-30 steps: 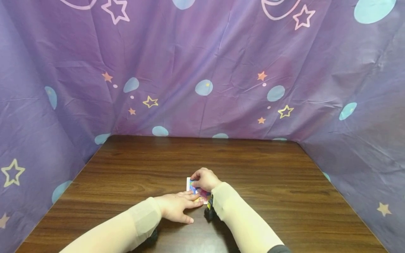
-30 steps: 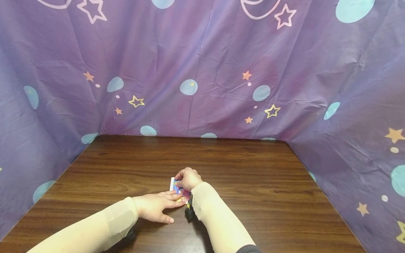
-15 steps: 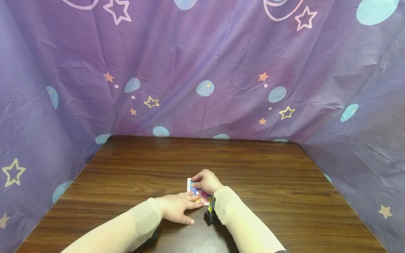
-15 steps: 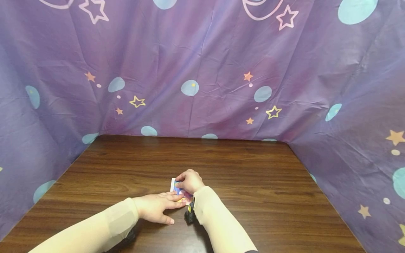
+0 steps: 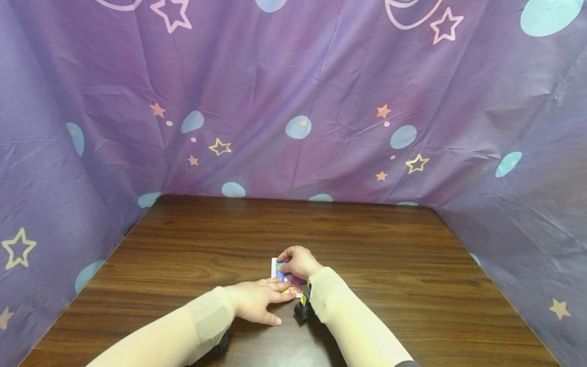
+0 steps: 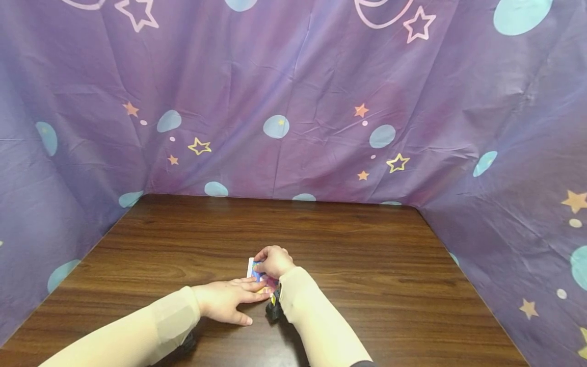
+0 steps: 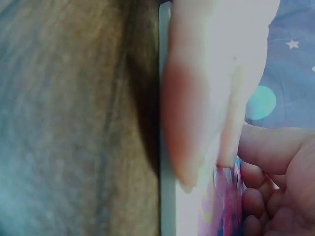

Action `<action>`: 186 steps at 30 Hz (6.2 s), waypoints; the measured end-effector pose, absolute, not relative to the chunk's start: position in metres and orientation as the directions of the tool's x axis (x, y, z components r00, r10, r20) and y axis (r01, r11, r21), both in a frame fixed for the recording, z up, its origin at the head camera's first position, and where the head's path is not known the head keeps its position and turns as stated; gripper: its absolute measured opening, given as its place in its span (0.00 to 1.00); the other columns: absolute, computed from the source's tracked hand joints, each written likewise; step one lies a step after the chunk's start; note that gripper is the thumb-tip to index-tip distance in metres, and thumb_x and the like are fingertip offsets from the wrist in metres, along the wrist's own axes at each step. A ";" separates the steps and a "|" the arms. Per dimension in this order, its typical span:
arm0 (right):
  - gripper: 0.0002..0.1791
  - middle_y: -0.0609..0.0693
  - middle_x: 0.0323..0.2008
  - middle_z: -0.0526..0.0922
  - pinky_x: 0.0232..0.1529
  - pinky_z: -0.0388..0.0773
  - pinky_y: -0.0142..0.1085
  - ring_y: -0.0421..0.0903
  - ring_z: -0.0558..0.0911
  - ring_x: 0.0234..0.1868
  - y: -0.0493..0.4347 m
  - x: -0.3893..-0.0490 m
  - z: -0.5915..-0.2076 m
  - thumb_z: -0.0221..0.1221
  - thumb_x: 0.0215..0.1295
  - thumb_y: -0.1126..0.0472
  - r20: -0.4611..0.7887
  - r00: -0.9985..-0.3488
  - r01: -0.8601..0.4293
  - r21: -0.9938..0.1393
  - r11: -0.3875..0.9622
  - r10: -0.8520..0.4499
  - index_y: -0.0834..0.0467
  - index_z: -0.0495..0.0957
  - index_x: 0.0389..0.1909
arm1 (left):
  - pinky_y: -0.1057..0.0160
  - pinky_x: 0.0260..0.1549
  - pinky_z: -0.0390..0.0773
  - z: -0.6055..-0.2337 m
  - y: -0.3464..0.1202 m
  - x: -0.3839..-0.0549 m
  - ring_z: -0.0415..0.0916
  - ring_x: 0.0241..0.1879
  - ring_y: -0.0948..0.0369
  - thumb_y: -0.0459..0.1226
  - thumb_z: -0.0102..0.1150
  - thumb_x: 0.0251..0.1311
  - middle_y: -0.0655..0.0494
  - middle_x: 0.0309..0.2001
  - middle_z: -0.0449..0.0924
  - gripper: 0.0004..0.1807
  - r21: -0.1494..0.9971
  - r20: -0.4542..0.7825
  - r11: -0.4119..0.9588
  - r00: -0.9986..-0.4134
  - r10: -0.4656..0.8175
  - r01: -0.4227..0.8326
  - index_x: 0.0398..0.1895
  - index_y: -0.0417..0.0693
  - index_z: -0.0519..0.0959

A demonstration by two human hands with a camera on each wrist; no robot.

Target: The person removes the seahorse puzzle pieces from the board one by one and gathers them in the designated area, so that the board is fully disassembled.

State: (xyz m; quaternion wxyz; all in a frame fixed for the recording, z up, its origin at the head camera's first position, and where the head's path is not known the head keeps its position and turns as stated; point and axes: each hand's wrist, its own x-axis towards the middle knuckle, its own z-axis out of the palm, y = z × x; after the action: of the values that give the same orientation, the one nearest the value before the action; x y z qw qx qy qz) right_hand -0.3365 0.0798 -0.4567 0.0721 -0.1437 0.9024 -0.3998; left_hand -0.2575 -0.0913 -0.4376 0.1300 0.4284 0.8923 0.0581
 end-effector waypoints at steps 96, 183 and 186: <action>0.10 0.44 0.26 0.81 0.33 0.76 0.30 0.39 0.77 0.28 0.072 -0.339 -0.452 0.71 0.46 0.65 -0.043 -0.943 -0.217 -0.668 0.711 -0.329 0.58 0.82 0.30 | 0.48 0.68 0.56 -0.439 -0.091 -0.261 0.47 0.73 0.55 0.59 0.58 0.57 0.60 0.74 0.54 0.42 0.192 -0.205 0.647 -0.615 0.762 0.738 0.74 0.62 0.57; 0.10 0.50 0.27 0.79 0.26 0.78 0.29 0.41 0.77 0.26 0.079 -0.337 -0.464 0.65 0.51 0.75 -0.125 -0.963 0.009 -0.903 0.429 -0.241 0.67 0.81 0.36 | 0.48 0.69 0.54 -0.436 -0.093 -0.262 0.46 0.74 0.56 0.59 0.59 0.56 0.58 0.75 0.52 0.41 0.265 -0.210 0.661 -0.627 0.750 0.702 0.73 0.62 0.61; 0.10 0.51 0.28 0.80 0.27 0.79 0.30 0.41 0.78 0.27 0.079 -0.337 -0.464 0.66 0.51 0.74 -0.124 -0.962 0.005 -0.897 0.441 -0.241 0.66 0.82 0.37 | 0.48 0.69 0.54 -0.436 -0.093 -0.262 0.46 0.74 0.56 0.59 0.59 0.56 0.58 0.75 0.52 0.40 0.264 -0.211 0.662 -0.628 0.749 0.701 0.72 0.62 0.61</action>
State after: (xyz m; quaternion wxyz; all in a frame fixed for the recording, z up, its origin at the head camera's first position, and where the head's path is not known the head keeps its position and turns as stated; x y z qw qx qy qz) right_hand -0.3372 0.0793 -0.4638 0.1176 -0.0703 0.8408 -0.5238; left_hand -0.2616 -0.0934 -0.4364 0.1527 0.4035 0.8987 0.0784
